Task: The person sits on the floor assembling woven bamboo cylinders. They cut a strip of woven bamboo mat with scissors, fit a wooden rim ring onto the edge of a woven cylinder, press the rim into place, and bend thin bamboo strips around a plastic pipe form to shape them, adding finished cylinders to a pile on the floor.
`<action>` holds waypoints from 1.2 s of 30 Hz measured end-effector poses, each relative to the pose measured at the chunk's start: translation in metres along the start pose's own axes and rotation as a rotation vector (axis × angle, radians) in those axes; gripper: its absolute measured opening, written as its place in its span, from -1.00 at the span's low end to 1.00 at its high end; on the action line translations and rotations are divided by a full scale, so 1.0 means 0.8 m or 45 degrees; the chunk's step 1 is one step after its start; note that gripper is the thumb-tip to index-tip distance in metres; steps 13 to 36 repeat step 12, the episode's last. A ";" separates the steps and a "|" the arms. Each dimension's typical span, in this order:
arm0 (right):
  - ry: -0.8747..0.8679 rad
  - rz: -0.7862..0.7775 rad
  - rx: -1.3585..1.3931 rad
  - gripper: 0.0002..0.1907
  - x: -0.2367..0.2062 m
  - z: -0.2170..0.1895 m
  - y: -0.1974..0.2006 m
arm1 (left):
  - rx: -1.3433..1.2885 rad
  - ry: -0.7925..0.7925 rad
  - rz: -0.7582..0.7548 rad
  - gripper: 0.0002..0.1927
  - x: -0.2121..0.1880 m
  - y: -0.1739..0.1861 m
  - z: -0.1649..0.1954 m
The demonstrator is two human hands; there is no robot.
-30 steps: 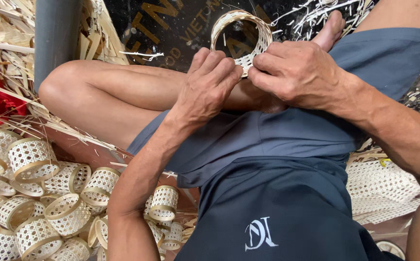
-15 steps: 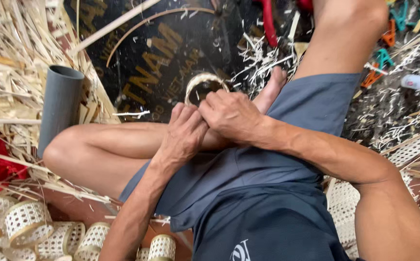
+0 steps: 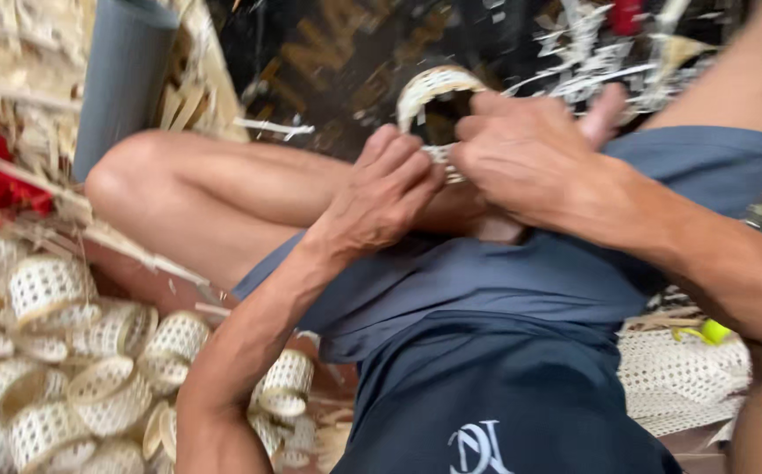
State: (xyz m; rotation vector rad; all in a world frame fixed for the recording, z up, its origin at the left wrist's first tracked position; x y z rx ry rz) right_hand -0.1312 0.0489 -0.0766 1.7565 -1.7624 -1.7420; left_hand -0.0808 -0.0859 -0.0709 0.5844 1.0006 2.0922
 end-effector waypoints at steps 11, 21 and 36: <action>0.021 -0.031 0.212 -0.85 0.001 -0.003 0.019 | -0.047 -0.011 0.021 -0.68 -0.007 0.008 -0.002; 0.013 -0.052 0.169 -0.83 0.003 -0.003 0.015 | -0.050 -0.018 0.029 -0.68 -0.006 0.008 -0.003; 0.013 -0.052 0.169 -0.83 0.003 -0.003 0.015 | -0.050 -0.018 0.029 -0.68 -0.006 0.008 -0.003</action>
Point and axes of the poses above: each hand's wrist, its own x-axis towards the middle knuckle, its own y-axis out of the back of the hand, z = x × y, the point moved 6 cm from there along x, towards the middle knuckle, and after that the axes turned 13 degrees about -z, right-handed, at the moved point
